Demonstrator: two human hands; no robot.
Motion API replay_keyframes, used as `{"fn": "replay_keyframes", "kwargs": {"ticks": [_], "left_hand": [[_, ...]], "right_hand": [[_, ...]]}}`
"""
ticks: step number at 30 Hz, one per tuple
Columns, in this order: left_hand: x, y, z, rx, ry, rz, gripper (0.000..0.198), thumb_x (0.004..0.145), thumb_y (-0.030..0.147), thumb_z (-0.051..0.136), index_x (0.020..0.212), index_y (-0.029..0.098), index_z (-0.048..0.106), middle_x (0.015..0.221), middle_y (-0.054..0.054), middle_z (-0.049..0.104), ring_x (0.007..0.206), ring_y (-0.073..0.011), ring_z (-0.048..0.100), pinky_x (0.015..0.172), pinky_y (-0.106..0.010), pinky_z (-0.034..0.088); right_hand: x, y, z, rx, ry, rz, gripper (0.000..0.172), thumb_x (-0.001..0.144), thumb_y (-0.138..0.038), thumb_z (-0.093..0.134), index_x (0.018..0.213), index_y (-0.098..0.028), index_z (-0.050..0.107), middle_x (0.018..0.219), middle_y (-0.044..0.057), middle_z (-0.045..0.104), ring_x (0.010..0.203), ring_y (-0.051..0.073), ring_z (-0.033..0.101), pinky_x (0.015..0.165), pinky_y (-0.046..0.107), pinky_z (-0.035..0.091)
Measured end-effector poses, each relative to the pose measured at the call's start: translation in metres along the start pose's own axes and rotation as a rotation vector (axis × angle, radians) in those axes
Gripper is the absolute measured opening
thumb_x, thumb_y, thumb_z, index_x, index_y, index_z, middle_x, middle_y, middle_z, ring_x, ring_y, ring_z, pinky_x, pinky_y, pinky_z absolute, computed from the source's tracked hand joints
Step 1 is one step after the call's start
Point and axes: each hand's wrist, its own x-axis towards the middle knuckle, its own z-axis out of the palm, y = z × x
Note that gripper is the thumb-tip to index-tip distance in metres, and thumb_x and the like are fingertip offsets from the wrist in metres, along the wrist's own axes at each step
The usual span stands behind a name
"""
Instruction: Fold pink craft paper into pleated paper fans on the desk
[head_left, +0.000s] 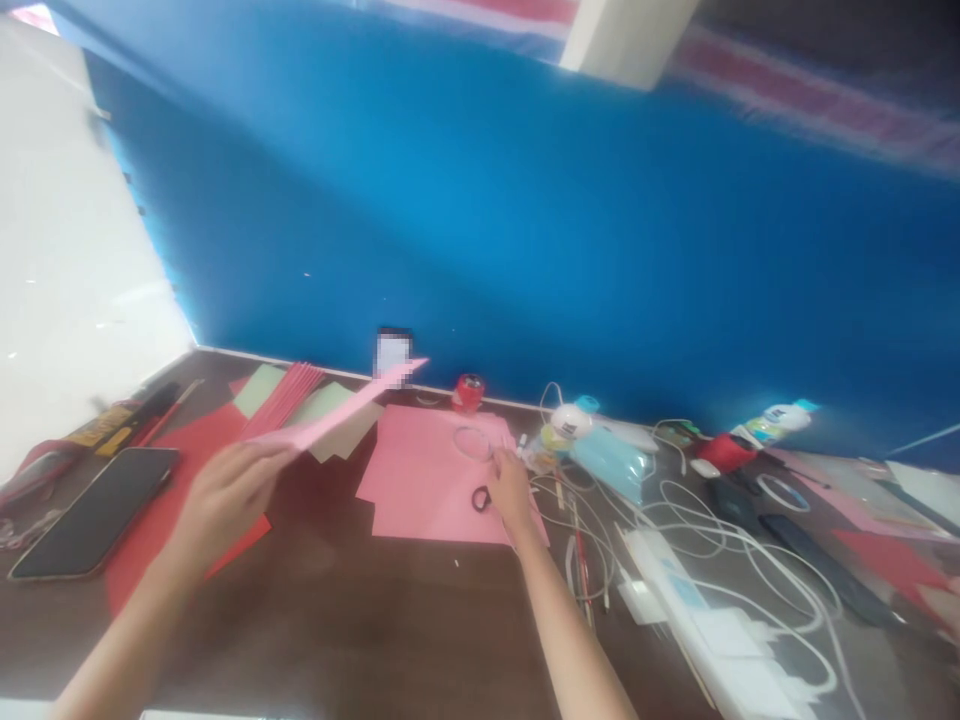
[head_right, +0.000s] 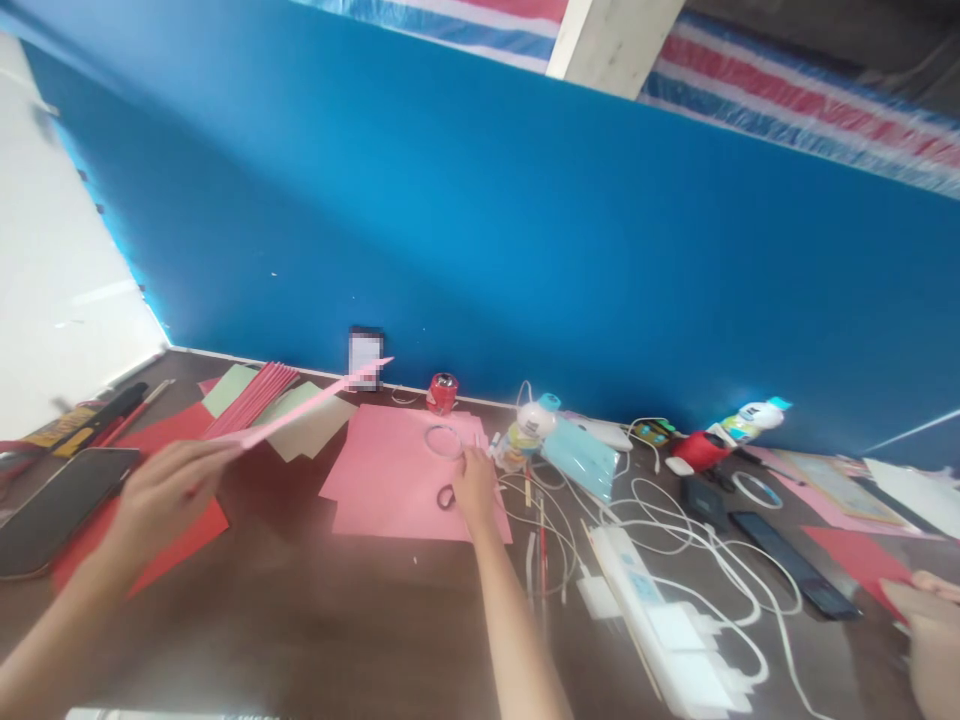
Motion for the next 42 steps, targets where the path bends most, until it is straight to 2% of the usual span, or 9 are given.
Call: {"fn": "replay_keyframes", "kwargs": {"ticks": [7,9,11,14,16,18,24,35,42], "left_hand": [[-0.001,0.095,0.063,-0.264,-0.611,0.167,0.028,0.085,0.014,0.037,0.100,0.021,0.060,0.083,-0.005,0.067,0.072,-0.0178,0.061,0.065,-0.031,0.050],[0.000,0.111,0.073,-0.371,-0.778,0.130,0.029,0.084,0.015,0.038,0.101,0.024,0.059,0.077,-0.002,0.067,0.066,-0.0162,0.061,0.062,-0.029,0.050],[0.003,0.117,0.074,-0.545,-0.871,0.159,0.033,0.081,0.029,0.048,0.114,0.028,0.053,0.097,-0.002,0.067,0.081,-0.0186,0.063,0.071,-0.032,0.052],[0.005,0.107,0.074,-0.663,-0.852,0.109,0.044,0.080,0.037,0.050,0.124,0.030,0.045,0.123,-0.002,0.055,0.105,-0.0205,0.056,0.087,-0.035,0.048],[0.003,0.096,0.081,-0.531,-0.745,-0.011,0.038,0.085,0.031,0.042,0.123,0.026,0.047,0.127,-0.005,0.052,0.113,-0.0223,0.051,0.092,-0.040,0.045],[-0.005,0.087,0.097,-0.291,-0.636,-0.094,0.043,0.085,0.037,0.044,0.125,0.021,0.046,0.133,-0.013,0.045,0.123,-0.0322,0.038,0.097,-0.052,0.036],[-0.027,0.076,0.144,-0.183,-0.774,0.085,0.068,0.084,0.056,0.035,0.141,0.021,0.021,0.148,-0.015,0.014,0.135,-0.0353,0.008,0.105,-0.058,0.009],[0.003,0.098,0.161,-0.301,-0.840,0.212,0.068,0.082,0.054,0.042,0.140,0.028,0.021,0.149,-0.011,0.012,0.136,-0.0324,0.011,0.105,-0.057,0.002],[0.012,0.103,0.174,-0.386,-0.849,0.248,0.069,0.081,0.062,0.034,0.140,0.028,0.022,0.149,-0.012,0.012,0.136,-0.0318,0.009,0.105,-0.057,0.001]], "right_hand": [[-0.019,-0.023,-0.003,-0.145,-0.016,-0.090,0.037,0.076,-0.011,0.037,0.107,-0.013,0.058,0.111,0.011,0.060,0.109,0.023,0.048,0.100,0.041,0.025],[-0.019,-0.023,-0.007,-0.151,0.000,-0.089,0.036,0.078,-0.012,0.035,0.106,-0.013,0.058,0.108,0.011,0.061,0.106,0.022,0.049,0.098,0.040,0.028],[-0.015,-0.017,-0.014,-0.160,0.018,-0.057,0.034,0.080,-0.013,0.034,0.102,-0.012,0.059,0.102,0.012,0.062,0.099,0.022,0.052,0.091,0.036,0.034],[-0.009,-0.002,-0.022,-0.185,0.031,-0.013,0.030,0.080,-0.013,0.034,0.091,-0.012,0.061,0.090,0.012,0.062,0.089,0.022,0.052,0.083,0.033,0.038],[-0.008,0.007,-0.024,-0.196,0.027,-0.004,0.028,0.079,-0.012,0.034,0.085,-0.014,0.061,0.085,0.011,0.061,0.085,0.022,0.052,0.080,0.032,0.038],[-0.009,0.013,-0.021,-0.200,0.022,0.005,0.027,0.078,-0.011,0.034,0.083,-0.014,0.061,0.083,0.010,0.061,0.083,0.022,0.051,0.078,0.031,0.038],[-0.017,0.016,-0.008,-0.212,0.016,0.038,0.028,0.079,-0.013,0.034,0.085,-0.015,0.061,0.088,0.010,0.062,0.085,0.021,0.052,0.077,0.030,0.038],[0.008,0.009,-0.015,-0.528,-0.088,0.189,0.023,0.079,-0.025,0.047,0.079,-0.011,0.066,0.074,0.016,0.065,0.073,0.025,0.061,0.064,0.032,0.037],[0.022,0.012,-0.006,-0.548,-0.081,0.236,0.025,0.075,-0.010,0.043,0.068,-0.008,0.067,0.065,0.020,0.065,0.067,0.027,0.062,0.067,0.038,0.037]]}}
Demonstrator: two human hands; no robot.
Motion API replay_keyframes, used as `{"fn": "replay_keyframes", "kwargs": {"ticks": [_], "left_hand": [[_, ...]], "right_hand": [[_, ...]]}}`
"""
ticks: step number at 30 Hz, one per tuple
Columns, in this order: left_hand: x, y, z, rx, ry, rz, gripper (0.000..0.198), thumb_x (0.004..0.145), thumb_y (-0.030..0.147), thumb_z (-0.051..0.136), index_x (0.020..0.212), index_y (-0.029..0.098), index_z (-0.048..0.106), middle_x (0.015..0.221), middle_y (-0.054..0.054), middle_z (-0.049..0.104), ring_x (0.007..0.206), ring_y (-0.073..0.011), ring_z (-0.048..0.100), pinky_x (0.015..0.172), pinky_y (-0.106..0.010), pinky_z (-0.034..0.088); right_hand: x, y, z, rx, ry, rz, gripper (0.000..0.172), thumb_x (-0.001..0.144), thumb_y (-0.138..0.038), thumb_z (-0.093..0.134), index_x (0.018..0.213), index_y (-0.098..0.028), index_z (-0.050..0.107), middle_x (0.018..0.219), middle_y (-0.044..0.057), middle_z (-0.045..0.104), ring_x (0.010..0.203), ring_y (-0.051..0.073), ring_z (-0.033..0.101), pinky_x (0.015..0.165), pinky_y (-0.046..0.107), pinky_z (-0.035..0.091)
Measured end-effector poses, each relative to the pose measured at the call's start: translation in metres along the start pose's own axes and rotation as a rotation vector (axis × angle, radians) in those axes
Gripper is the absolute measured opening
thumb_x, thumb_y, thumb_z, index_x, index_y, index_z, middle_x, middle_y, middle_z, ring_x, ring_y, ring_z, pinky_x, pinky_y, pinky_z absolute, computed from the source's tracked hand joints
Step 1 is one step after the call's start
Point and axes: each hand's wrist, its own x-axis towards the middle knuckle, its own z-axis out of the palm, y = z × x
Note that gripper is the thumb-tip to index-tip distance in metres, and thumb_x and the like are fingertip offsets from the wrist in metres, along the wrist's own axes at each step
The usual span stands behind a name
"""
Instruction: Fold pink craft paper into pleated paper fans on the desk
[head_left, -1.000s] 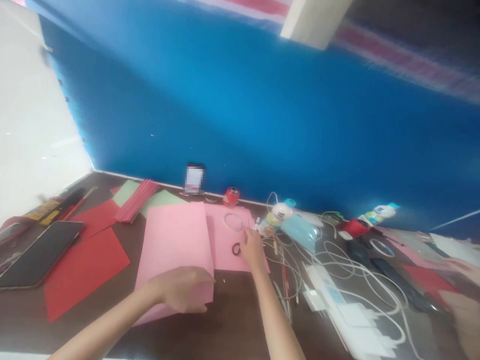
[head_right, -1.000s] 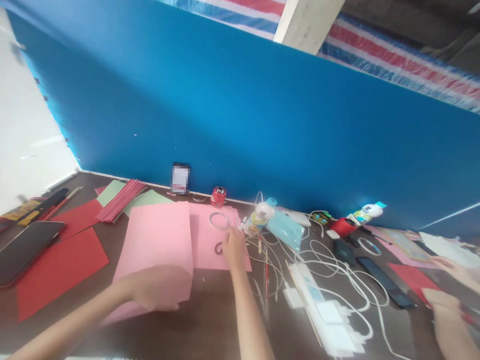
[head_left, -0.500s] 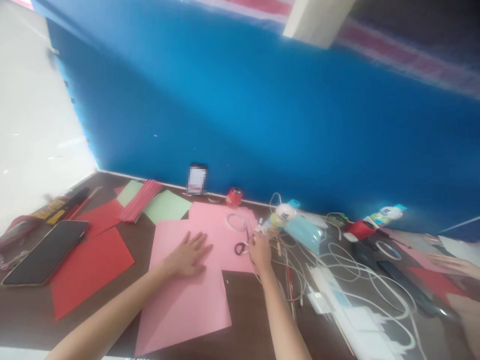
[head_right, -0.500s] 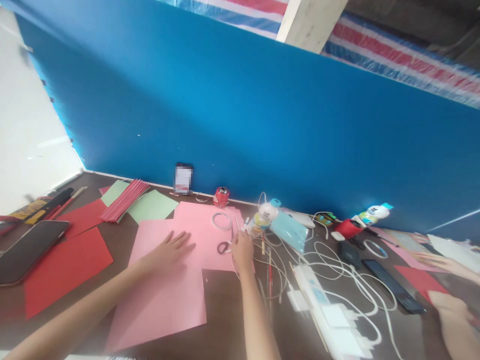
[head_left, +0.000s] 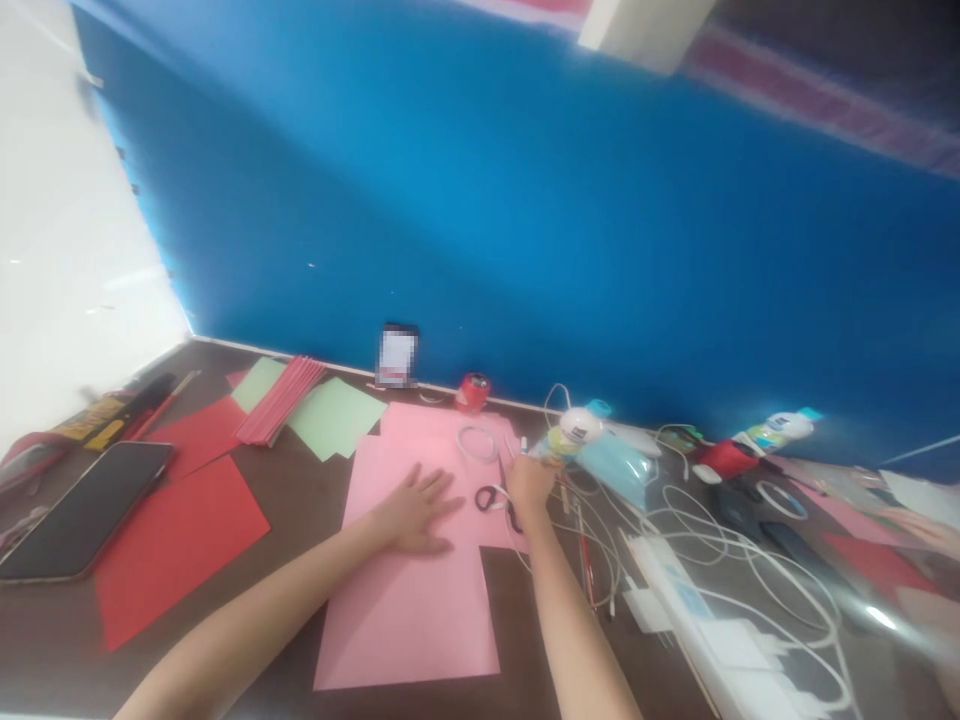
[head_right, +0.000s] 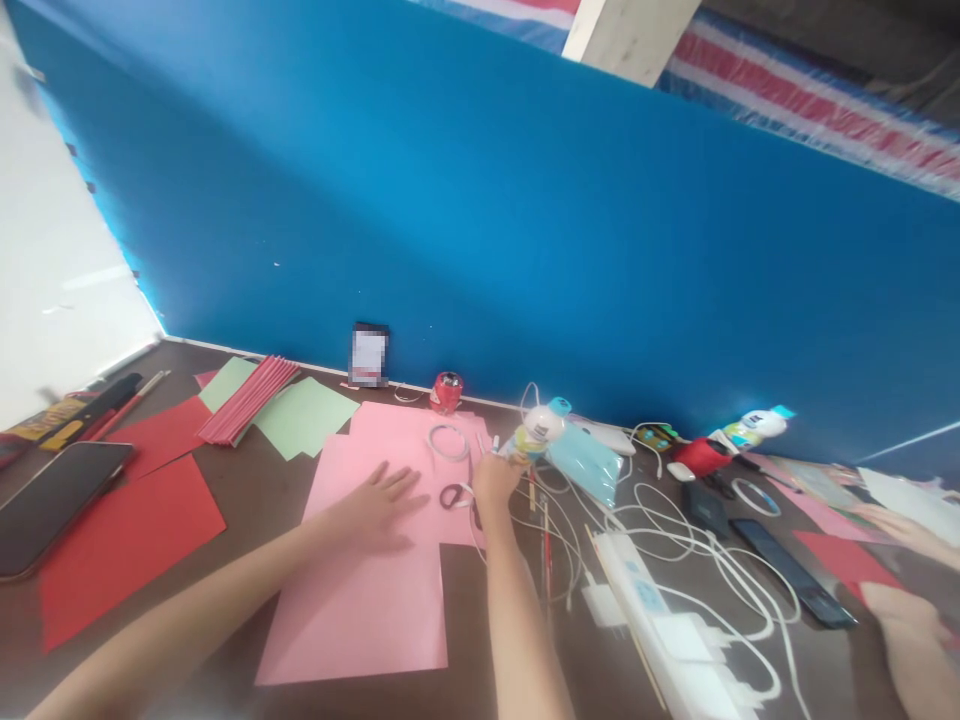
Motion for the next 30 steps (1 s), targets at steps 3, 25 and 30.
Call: {"fn": "replay_keyframes", "kwargs": {"ticks": [3,25,30], "left_hand": [[0.006,-0.002,0.002,-0.014,0.018,0.002,0.070,0.081,0.063,0.034,0.140,0.027,0.024,0.148,-0.012,0.015,0.136,-0.0323,0.011,0.105,-0.057,0.001],[-0.005,-0.016,-0.025,-1.140,0.621,-0.415,0.023,0.083,0.036,0.047,0.092,0.017,0.056,0.093,-0.007,0.063,0.090,-0.0208,0.060,0.082,-0.035,0.045],[0.002,-0.038,-0.019,-1.708,0.674,-0.563,0.042,0.075,0.047,0.059,0.100,0.016,0.047,0.086,-0.008,0.064,0.075,-0.0201,0.064,0.065,-0.033,0.050]], "right_hand": [[0.003,-0.001,-0.007,0.015,0.008,-0.004,0.024,0.074,-0.012,0.044,0.069,-0.008,0.067,0.067,0.020,0.065,0.070,0.029,0.061,0.069,0.040,0.036],[-0.049,-0.089,0.000,1.424,-0.207,-0.031,0.022,0.069,-0.040,0.061,0.069,-0.018,0.055,0.062,0.002,0.061,0.059,0.016,0.059,0.056,0.028,0.048],[-0.058,-0.096,-0.007,1.203,0.087,-0.286,0.010,0.078,-0.022,0.052,0.073,-0.020,0.060,0.075,0.003,0.062,0.076,0.017,0.059,0.073,0.031,0.048]]}}
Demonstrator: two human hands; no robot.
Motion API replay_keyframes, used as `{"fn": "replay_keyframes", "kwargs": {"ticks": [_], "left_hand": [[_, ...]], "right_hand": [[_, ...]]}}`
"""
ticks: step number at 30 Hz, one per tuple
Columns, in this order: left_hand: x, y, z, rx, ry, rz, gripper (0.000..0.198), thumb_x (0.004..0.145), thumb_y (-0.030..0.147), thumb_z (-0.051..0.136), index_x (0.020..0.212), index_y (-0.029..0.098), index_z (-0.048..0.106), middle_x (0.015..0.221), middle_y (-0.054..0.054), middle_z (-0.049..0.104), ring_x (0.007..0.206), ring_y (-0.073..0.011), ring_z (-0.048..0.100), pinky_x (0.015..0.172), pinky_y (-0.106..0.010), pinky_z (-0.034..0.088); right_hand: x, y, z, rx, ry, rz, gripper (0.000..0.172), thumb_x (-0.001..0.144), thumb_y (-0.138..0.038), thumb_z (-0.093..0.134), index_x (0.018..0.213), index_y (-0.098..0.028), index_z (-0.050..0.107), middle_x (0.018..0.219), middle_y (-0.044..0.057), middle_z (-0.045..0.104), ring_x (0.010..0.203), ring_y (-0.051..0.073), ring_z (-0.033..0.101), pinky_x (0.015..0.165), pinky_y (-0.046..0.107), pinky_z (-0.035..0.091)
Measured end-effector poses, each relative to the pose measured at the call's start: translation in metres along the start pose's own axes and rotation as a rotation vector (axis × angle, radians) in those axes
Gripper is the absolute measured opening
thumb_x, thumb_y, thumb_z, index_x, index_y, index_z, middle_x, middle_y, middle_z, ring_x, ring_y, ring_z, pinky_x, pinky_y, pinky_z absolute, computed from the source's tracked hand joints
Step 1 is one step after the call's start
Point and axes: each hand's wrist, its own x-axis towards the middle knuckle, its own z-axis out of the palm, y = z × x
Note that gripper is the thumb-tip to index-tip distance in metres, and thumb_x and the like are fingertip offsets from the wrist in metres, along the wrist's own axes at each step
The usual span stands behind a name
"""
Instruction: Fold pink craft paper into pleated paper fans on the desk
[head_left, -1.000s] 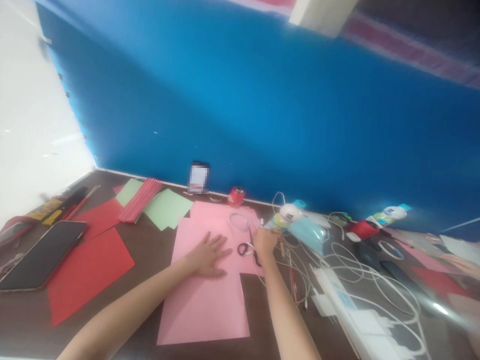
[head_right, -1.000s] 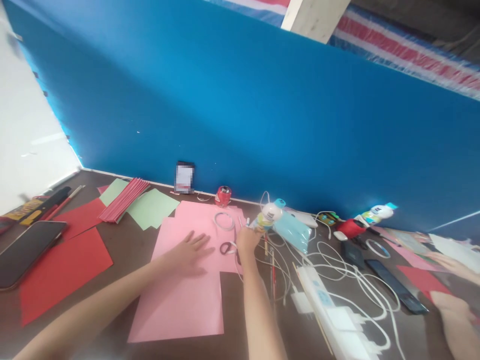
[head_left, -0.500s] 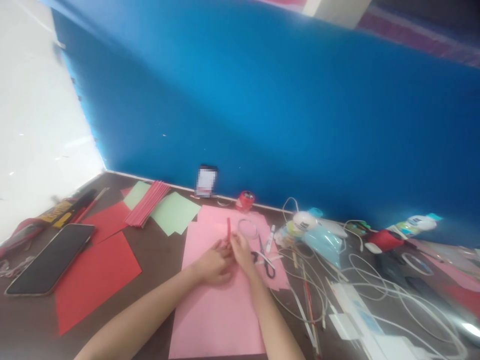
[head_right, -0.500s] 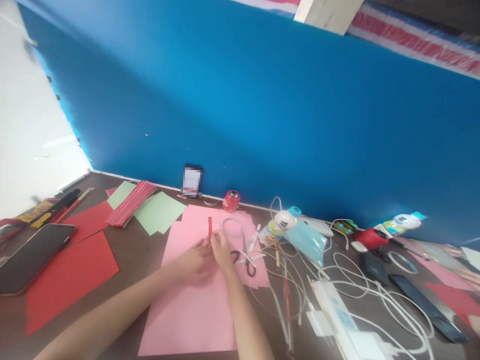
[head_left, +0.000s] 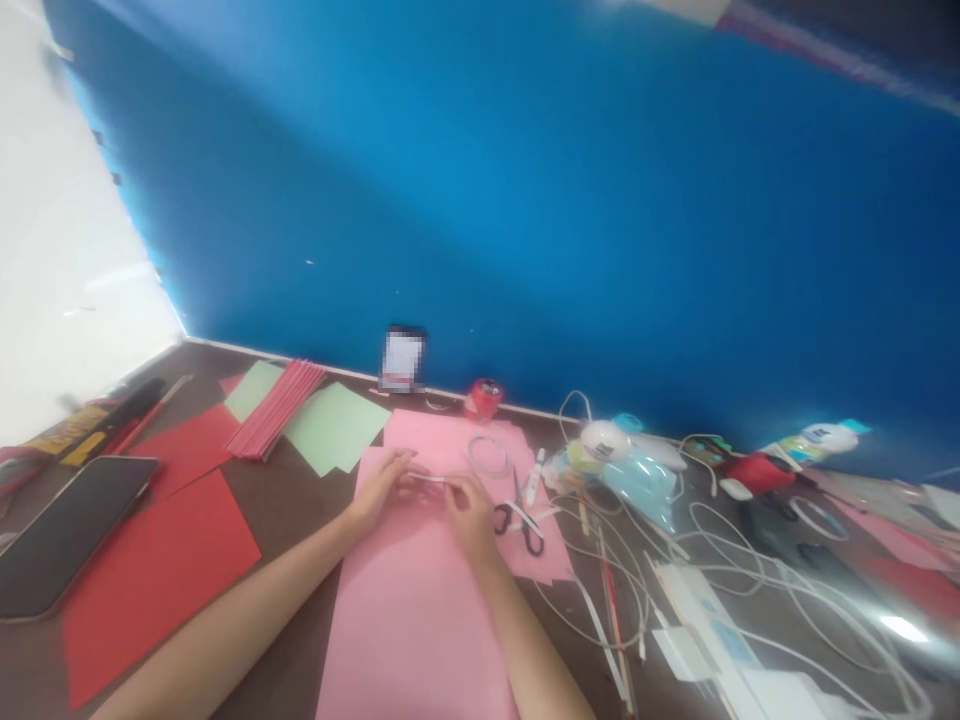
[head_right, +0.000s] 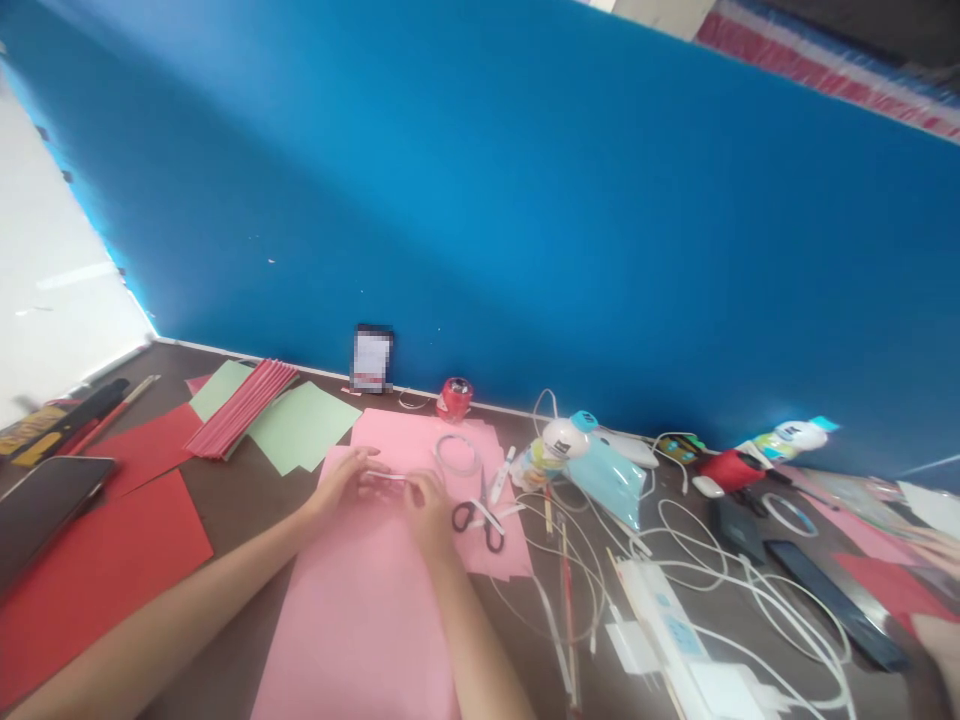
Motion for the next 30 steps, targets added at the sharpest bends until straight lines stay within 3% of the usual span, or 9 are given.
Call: {"fn": "replay_keyframes", "kwargs": {"ticks": [2,5,12,21,30], "left_hand": [[0.004,-0.002,-0.003,0.020,-0.012,-0.003,0.043,0.069,0.041,0.067,0.098,0.016,0.049,0.087,-0.008,0.065,0.075,-0.0187,0.064,0.067,-0.031,0.049],[0.005,-0.003,-0.004,0.119,-0.025,0.039,0.043,0.063,0.033,0.074,0.094,0.016,0.050,0.089,-0.007,0.065,0.077,-0.0183,0.063,0.065,-0.028,0.050],[0.002,-0.005,0.001,0.191,-0.021,0.002,0.033,0.070,0.037,0.067,0.091,0.017,0.051,0.076,-0.003,0.065,0.061,-0.0145,0.062,0.053,-0.024,0.046],[0.002,-0.004,0.002,0.180,0.042,-0.046,0.041,0.071,0.039,0.066,0.102,0.015,0.052,0.074,-0.004,0.063,0.079,-0.0210,0.064,0.056,-0.024,0.048],[0.003,-0.004,0.001,0.170,0.036,-0.084,0.044,0.072,0.039,0.065,0.107,0.015,0.052,0.082,-0.008,0.068,0.078,-0.0212,0.064,0.059,-0.026,0.049]], "right_hand": [[0.000,-0.003,-0.001,-0.061,0.006,-0.114,0.012,0.081,-0.018,0.049,0.076,-0.020,0.060,0.079,0.004,0.063,0.080,0.017,0.060,0.075,0.031,0.048],[0.002,-0.006,-0.003,-0.116,0.052,-0.156,0.011,0.080,-0.015,0.051,0.078,-0.020,0.061,0.082,0.005,0.063,0.083,0.017,0.060,0.076,0.032,0.049],[0.006,-0.008,-0.008,-0.164,0.119,-0.126,0.009,0.078,-0.014,0.055,0.077,-0.020,0.063,0.082,0.005,0.065,0.080,0.017,0.062,0.074,0.031,0.051],[0.008,-0.001,-0.010,-0.168,0.155,-0.086,0.008,0.076,-0.015,0.057,0.075,-0.019,0.063,0.080,0.005,0.064,0.078,0.017,0.062,0.071,0.031,0.052],[0.010,0.000,-0.011,-0.149,0.144,0.005,0.007,0.077,-0.020,0.057,0.075,-0.019,0.064,0.080,0.006,0.065,0.079,0.018,0.061,0.074,0.034,0.051]]}}
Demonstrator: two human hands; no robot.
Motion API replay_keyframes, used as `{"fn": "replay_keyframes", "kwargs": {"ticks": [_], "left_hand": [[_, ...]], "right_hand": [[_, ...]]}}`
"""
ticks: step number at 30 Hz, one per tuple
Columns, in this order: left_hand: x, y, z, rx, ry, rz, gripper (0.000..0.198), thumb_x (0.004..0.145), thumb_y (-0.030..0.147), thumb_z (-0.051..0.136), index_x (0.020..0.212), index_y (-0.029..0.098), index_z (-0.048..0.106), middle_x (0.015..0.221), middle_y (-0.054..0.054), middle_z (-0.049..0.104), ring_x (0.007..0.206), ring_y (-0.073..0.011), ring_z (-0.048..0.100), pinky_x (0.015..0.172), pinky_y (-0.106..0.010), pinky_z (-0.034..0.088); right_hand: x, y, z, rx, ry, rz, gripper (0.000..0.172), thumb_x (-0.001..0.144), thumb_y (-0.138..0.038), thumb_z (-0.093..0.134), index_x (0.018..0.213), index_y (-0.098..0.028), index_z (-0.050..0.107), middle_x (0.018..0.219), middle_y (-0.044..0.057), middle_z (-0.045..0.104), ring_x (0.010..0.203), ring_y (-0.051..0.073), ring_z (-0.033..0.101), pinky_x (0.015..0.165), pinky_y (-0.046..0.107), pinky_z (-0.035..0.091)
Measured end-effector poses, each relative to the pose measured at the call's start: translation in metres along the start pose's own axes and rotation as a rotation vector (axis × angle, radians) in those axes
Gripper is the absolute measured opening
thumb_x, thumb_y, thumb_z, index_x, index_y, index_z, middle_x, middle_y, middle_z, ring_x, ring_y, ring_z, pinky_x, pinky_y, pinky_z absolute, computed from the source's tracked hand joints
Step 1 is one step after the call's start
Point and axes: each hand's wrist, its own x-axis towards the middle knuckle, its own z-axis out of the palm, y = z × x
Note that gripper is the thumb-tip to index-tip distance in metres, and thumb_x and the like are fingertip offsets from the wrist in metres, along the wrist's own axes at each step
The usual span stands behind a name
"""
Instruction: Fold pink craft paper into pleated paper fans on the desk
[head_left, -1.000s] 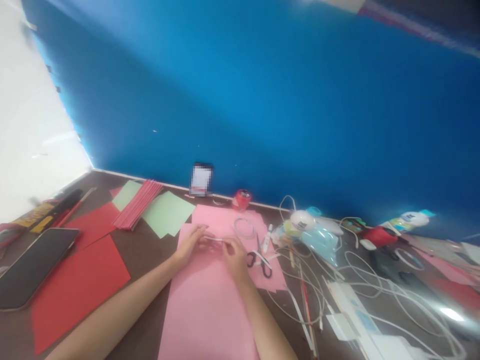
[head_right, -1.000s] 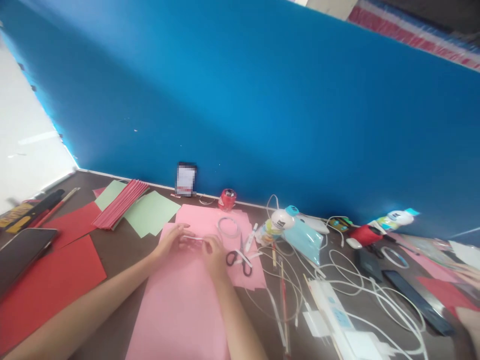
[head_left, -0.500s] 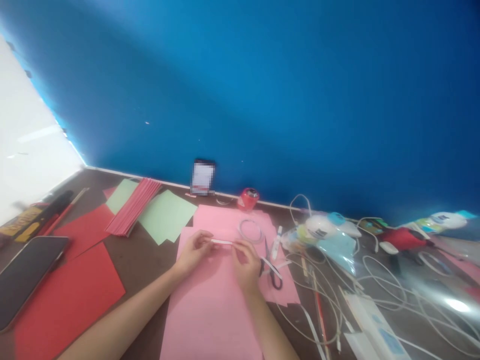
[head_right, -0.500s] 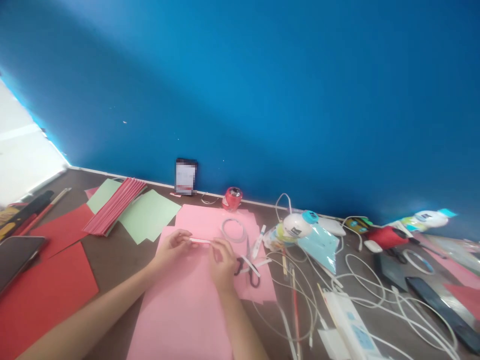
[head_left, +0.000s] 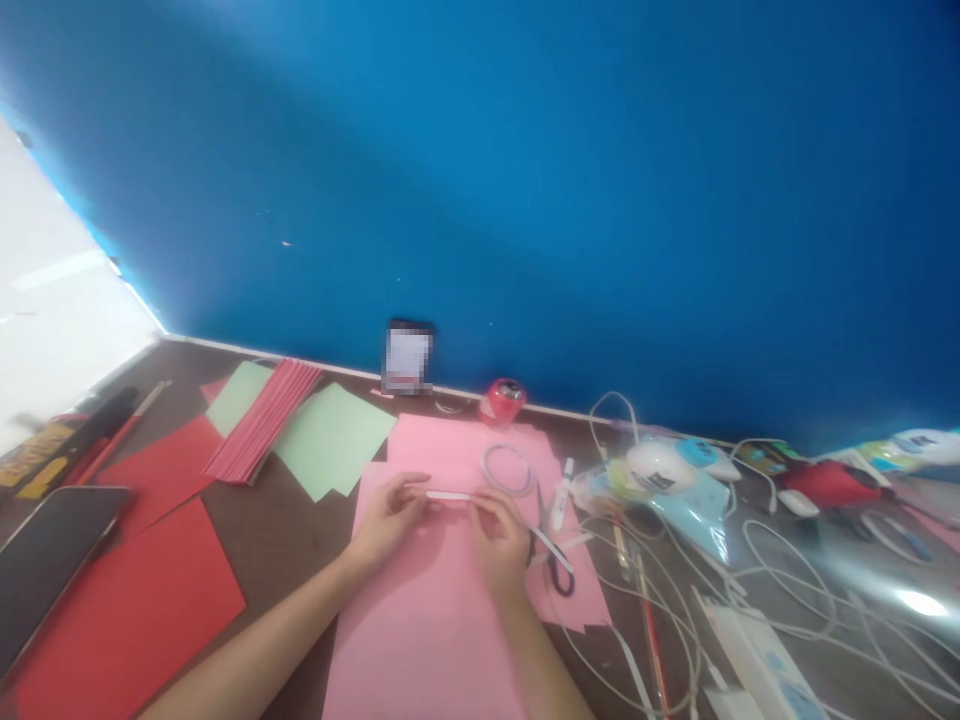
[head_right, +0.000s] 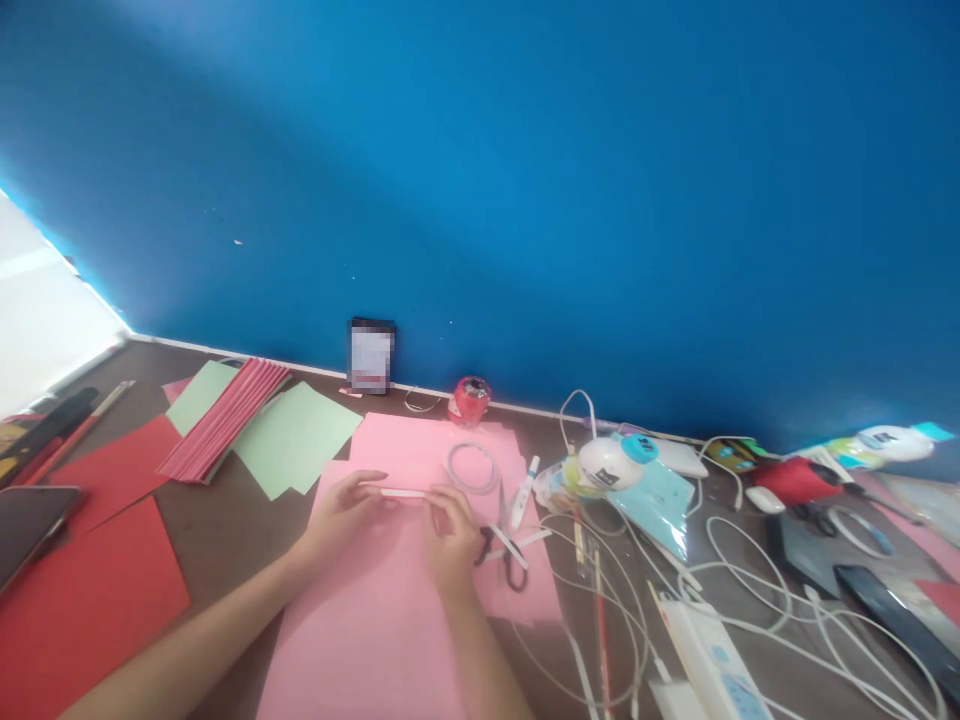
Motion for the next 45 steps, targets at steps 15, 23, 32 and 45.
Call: {"fn": "replay_keyframes", "kwargs": {"ticks": [15,23,32,45], "left_hand": [[-0.008,0.046,-0.029,0.830,0.125,0.613,0.029,0.079,0.015,0.044,0.100,0.021,0.063,0.112,-0.010,0.059,0.107,-0.0232,0.053,0.094,-0.038,0.039],[-0.023,0.096,-0.127,1.547,0.878,0.034,0.065,0.073,0.028,0.052,0.133,0.011,0.034,0.131,-0.028,0.034,0.123,-0.0449,0.029,0.091,-0.061,0.026],[-0.038,0.092,-0.171,1.145,0.903,0.287,0.034,0.075,0.013,0.040,0.106,0.016,0.055,0.099,-0.009,0.064,0.092,-0.0220,0.060,0.082,-0.030,0.044],[-0.059,0.081,-0.184,1.505,1.186,0.092,0.054,0.073,0.023,0.049,0.123,0.004,0.040,0.133,-0.030,0.030,0.128,-0.0452,0.019,0.093,-0.063,0.023]], "right_hand": [[0.001,0.027,0.010,0.181,-0.309,0.246,0.013,0.075,-0.029,0.053,0.077,-0.018,0.059,0.074,0.006,0.063,0.072,0.019,0.060,0.067,0.031,0.050],[0.000,0.036,0.014,0.209,-0.256,0.281,0.017,0.072,-0.033,0.055,0.076,-0.017,0.059,0.074,0.006,0.063,0.072,0.021,0.060,0.068,0.033,0.050],[0.005,0.030,0.012,0.256,-0.249,0.268,0.018,0.069,-0.035,0.057,0.072,-0.018,0.060,0.070,0.005,0.063,0.070,0.021,0.060,0.067,0.034,0.050],[0.005,0.028,0.012,0.285,-0.255,0.261,0.014,0.070,-0.030,0.055,0.074,-0.017,0.059,0.071,0.005,0.063,0.069,0.020,0.059,0.066,0.033,0.050]]}}
